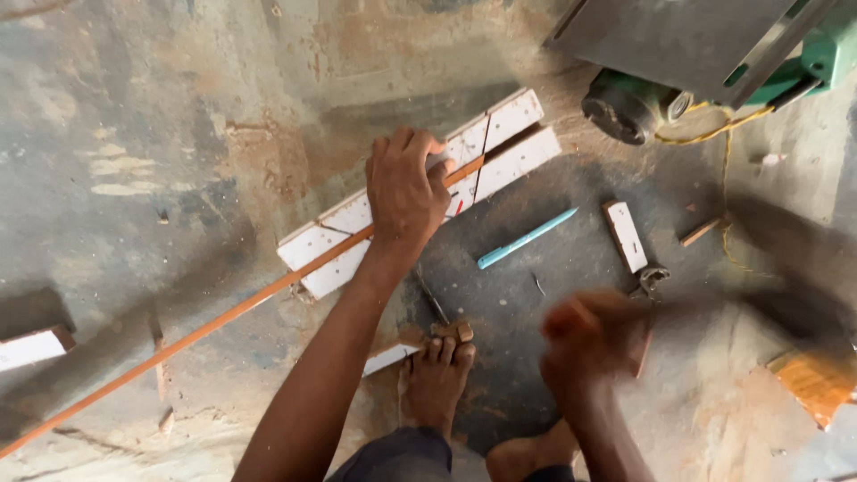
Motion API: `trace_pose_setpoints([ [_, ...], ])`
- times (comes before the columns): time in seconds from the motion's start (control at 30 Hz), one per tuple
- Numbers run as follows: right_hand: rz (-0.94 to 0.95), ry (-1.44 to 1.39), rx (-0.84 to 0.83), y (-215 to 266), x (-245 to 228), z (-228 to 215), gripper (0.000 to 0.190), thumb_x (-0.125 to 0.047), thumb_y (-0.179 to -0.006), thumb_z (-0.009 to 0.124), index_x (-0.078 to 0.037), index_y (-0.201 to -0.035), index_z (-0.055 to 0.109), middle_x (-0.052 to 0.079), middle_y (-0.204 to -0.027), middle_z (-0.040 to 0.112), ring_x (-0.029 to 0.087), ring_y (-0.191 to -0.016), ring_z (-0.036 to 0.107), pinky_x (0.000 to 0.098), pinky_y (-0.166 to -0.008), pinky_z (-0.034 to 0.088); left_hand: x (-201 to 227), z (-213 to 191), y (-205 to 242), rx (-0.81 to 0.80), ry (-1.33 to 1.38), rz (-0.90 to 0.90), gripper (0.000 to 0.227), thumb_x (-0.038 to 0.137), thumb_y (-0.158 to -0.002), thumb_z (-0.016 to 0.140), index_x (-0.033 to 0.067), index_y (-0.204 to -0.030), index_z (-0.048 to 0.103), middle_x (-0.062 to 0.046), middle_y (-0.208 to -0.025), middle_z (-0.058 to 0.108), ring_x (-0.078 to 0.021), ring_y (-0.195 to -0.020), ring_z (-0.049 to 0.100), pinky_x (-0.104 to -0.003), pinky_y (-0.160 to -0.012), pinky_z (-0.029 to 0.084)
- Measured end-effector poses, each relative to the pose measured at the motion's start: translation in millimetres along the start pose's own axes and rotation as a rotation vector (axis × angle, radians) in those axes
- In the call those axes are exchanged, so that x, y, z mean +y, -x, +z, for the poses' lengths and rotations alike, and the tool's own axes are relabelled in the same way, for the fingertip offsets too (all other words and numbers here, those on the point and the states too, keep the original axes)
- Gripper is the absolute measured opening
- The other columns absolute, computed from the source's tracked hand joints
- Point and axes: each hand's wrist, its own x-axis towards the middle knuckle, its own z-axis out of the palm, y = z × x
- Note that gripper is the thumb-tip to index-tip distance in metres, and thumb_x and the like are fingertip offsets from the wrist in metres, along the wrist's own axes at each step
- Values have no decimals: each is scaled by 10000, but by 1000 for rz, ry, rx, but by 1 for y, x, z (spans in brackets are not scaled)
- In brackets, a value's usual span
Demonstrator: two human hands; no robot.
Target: The person assembles a wooden structure by hammering nails into white wooden slats and a central orange strip. They use a hammer and a nail set to secure the pieces, then use a power sander to smooth the surface.
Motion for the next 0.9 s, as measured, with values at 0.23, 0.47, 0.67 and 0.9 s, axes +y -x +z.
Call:
trace_pose_setpoints([
  [0.23,161,209,426,21,74,59,293,-312,-1044,543,-19,-1043,549,117,-582,626,192,-400,583,363,-345,414,1,-5,1,-39,-6,-20,231,93,-787,831,94,-973,695,-64,-1024,648,-324,-992,578,-474,-889,441],
  [0.47,-139,-40,656,37,60,69,281,-289,-1052,527,-11,-1058,569,93,-602,622,200,-416,594,341,-345,440,1,-1,-2,-43,-38,-32,216,109,-789,830,103,-958,697,-47,-1029,647,-306,-1001,575,-466,-892,433],
  [0.67,332,151,434,3,75,70,275,-286,-1056,541,-19,-994,559,74,-609,630,179,-440,609,328,-357,462,5,-6,1,-17,-15,-19,204,142,-809,834,120,-965,705,-21,-1017,651,-284,-972,567,-448,-889,420],
  [0.9,-404,-352,873,33,53,90,285,-366,-1109,545,-84,-1148,561,88,-850,688,215,-562,651,359,-480,523,1,3,7,0,-76,-54,209,174,-811,832,119,-960,697,-36,-1020,642,-287,-996,563,-445,-886,397],
])
